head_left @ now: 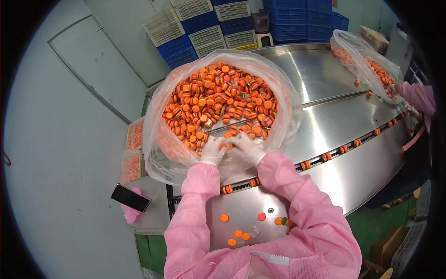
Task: The person picks orange and green round candy pieces from a large plastic bag and places them onto a moving conveyor belt. They repeatedly pick up pieces and arrange them in a line on the belt, occasionally adjusting their position.
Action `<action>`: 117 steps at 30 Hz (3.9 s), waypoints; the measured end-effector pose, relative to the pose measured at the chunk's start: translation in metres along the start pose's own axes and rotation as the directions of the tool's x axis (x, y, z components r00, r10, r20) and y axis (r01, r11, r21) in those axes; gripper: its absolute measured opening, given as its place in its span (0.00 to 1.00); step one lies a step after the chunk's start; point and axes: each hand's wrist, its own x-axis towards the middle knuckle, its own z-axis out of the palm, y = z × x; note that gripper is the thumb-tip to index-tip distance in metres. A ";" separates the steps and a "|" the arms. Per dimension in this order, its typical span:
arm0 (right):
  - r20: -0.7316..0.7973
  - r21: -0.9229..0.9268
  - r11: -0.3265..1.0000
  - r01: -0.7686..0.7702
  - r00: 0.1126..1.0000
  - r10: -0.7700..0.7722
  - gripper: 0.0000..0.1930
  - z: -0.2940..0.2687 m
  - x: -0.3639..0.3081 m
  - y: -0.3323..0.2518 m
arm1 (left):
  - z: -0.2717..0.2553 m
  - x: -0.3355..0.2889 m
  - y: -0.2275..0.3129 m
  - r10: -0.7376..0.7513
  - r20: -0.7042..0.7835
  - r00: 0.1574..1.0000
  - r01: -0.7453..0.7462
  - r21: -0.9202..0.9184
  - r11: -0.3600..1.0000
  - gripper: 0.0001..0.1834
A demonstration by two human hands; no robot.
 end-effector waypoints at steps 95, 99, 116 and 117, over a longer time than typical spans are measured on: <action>0.081 -0.606 0.775 -0.180 0.955 0.286 0.11 -0.039 0.003 0.078 | -0.045 -0.041 0.031 0.035 0.158 0.987 -0.014 -0.133 0.991 0.07; 0.090 -0.541 0.825 -0.165 0.964 0.252 0.10 -0.035 -0.001 0.071 | -0.038 -0.003 0.006 0.109 -0.161 0.981 -0.087 0.140 0.986 0.07; 0.676 -0.150 0.937 0.317 0.724 -0.136 0.13 0.036 -0.069 -0.089 | -0.020 0.002 -0.011 -0.582 0.345 0.736 0.342 0.553 0.760 0.23; 0.481 -0.071 0.945 0.319 0.841 -0.248 0.12 0.028 -0.052 -0.082 | -0.015 -0.001 -0.019 -0.573 0.330 0.750 0.344 0.545 0.765 0.21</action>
